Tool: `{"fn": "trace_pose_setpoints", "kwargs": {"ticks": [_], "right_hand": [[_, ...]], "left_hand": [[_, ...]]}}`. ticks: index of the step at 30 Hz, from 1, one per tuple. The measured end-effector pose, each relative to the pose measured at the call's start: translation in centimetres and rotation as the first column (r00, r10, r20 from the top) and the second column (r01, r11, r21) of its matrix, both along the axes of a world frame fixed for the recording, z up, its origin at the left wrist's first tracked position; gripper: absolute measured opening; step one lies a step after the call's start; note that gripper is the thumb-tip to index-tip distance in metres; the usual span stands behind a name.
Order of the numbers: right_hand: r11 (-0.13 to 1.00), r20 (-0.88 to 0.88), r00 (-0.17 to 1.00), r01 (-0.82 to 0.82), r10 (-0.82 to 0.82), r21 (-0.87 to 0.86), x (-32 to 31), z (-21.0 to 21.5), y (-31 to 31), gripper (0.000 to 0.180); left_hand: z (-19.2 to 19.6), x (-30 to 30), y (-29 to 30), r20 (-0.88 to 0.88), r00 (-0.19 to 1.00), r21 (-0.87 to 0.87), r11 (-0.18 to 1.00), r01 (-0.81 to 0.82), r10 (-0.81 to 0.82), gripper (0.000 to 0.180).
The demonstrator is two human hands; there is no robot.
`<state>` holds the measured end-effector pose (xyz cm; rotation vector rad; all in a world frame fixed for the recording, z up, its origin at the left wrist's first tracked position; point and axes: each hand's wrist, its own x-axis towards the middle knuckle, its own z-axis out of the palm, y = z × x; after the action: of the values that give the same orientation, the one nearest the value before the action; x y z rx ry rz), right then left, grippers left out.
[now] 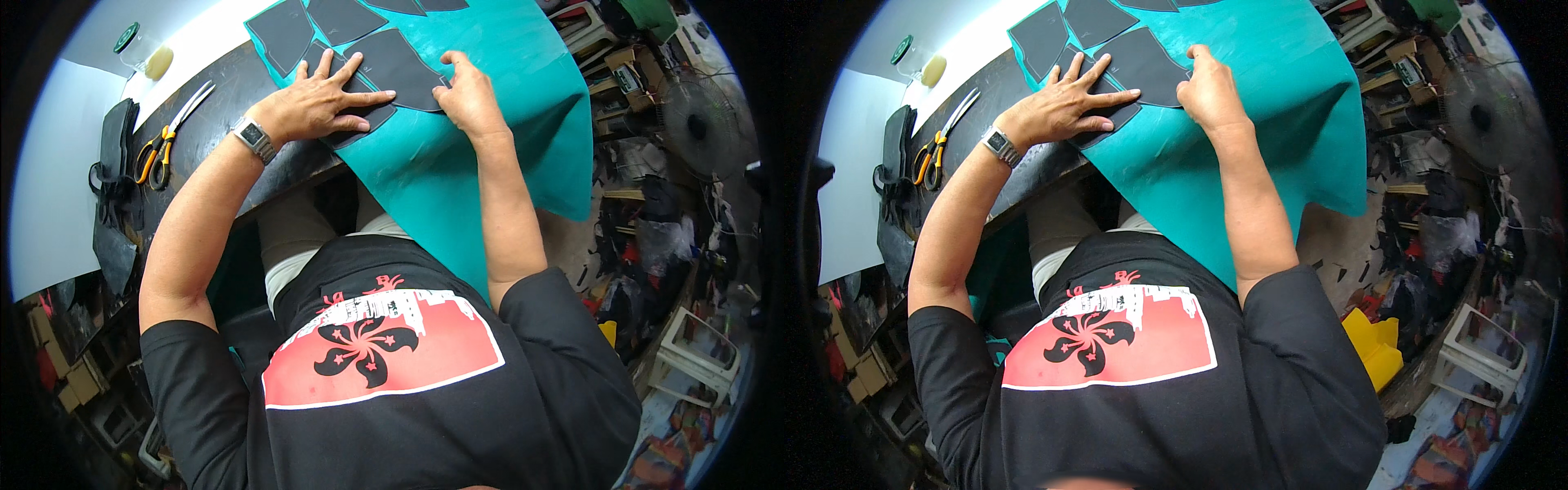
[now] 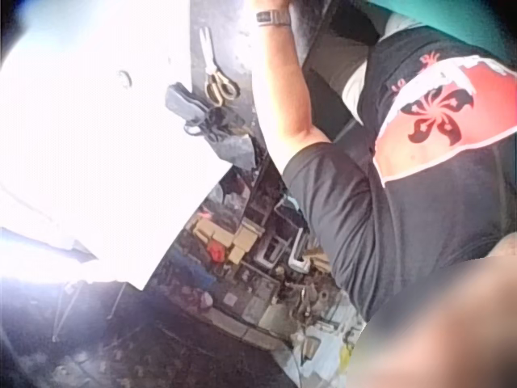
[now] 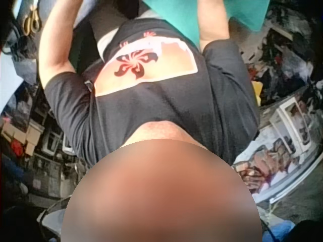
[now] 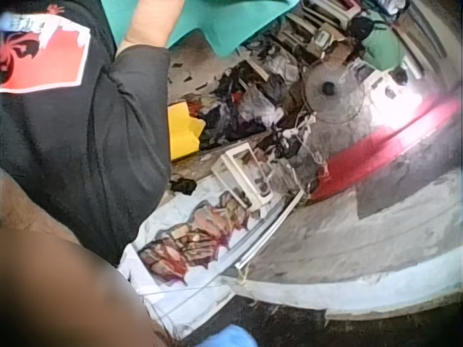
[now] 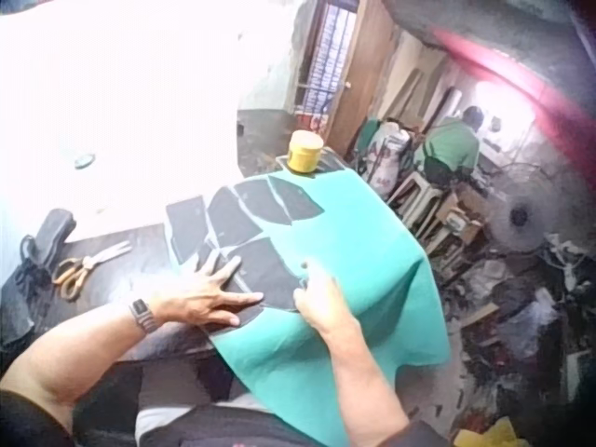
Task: The person arranges multiple black fabric pieces on a green work surface. They pick up pieces from a nearby pile, place them in a row, and adjust their positions to align them neatly.
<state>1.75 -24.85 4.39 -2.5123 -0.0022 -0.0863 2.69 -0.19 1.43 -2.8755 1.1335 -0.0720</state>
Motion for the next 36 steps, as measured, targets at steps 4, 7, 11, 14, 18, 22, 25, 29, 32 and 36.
{"fn": "trace_pose_setpoints", "kwargs": {"ticks": [4, 7, 11, 14, 18, 22, 25, 29, 32, 36], "right_hand": [[1.0, -0.003, 1.0, 0.013, -0.013, 0.024, -0.1, -0.2, 0.0, 0.051], [0.997, 0.016, 0.999, 0.038, -0.036, -0.072, -0.2, -0.1, -0.4, 0.054], [0.931, -0.048, 0.988, 0.12, -0.145, -0.346, -0.6, 1.5, -2.4, 0.054], [0.982, 0.276, 0.961, 0.036, 0.016, -0.185, -0.2, 1.5, -2.3, 0.062], [0.723, 0.235, 0.746, -0.664, 0.623, 0.191, 0.5, -1.9, 1.9, 0.073], [0.712, 0.07, 0.732, -0.63, 0.678, -0.309, 0.9, -4.7, 3.8, 0.073], [0.721, 0.049, 0.76, -0.593, 0.648, -0.358, 1.6, -5.2, 3.0, 0.074], [0.736, 0.018, 0.816, -0.511, 0.577, -0.444, 2.6, -4.9, 2.0, 0.073], [0.748, -0.008, 0.848, -0.472, 0.53, -0.467, 2.2, -4.4, 1.2, 0.075], [0.739, -0.063, 0.858, -0.474, 0.509, -0.479, -0.4, -3.5, -0.8, 0.078]], "left_hand": [[0.3, -0.1, -0.1, -0.067, 0.998, -0.004, 1.0, -0.021, 0.021, 0.064], [0.7, -0.3, -0.3, -0.082, 0.996, -0.02, 0.999, -0.032, 0.03, 0.064], [1.1, -0.6, -0.7, -0.103, 0.993, -0.013, 0.998, -0.061, 0.059, 0.061], [0.7, -1.6, -1.1, -0.134, 0.99, -0.153, 0.986, -0.059, 0.039, 0.062], [-1.0, -4.4, -1.5, -0.067, 0.998, -0.31, 0.951, -0.007, -0.014, 0.071], [-1.8, -5.1, -1.4, -0.076, 0.997, -0.407, 0.912, -0.044, 0.014, 0.079], [-1.6, -5.1, -1.4, -0.106, 0.994, -0.337, 0.939, -0.066, 0.032, 0.081], [-1.3, -5.5, -1.5, -0.115, 0.992, -0.288, 0.954, -0.082, 0.05, 0.08], [-1.2, -6.0, -1.4, -0.096, 0.994, -0.309, 0.947, -0.088, 0.061, 0.077], [-1.2, -6.5, -1.1, -0.09, 0.993, -0.313, 0.944, -0.104, 0.08, 0.075]]}}
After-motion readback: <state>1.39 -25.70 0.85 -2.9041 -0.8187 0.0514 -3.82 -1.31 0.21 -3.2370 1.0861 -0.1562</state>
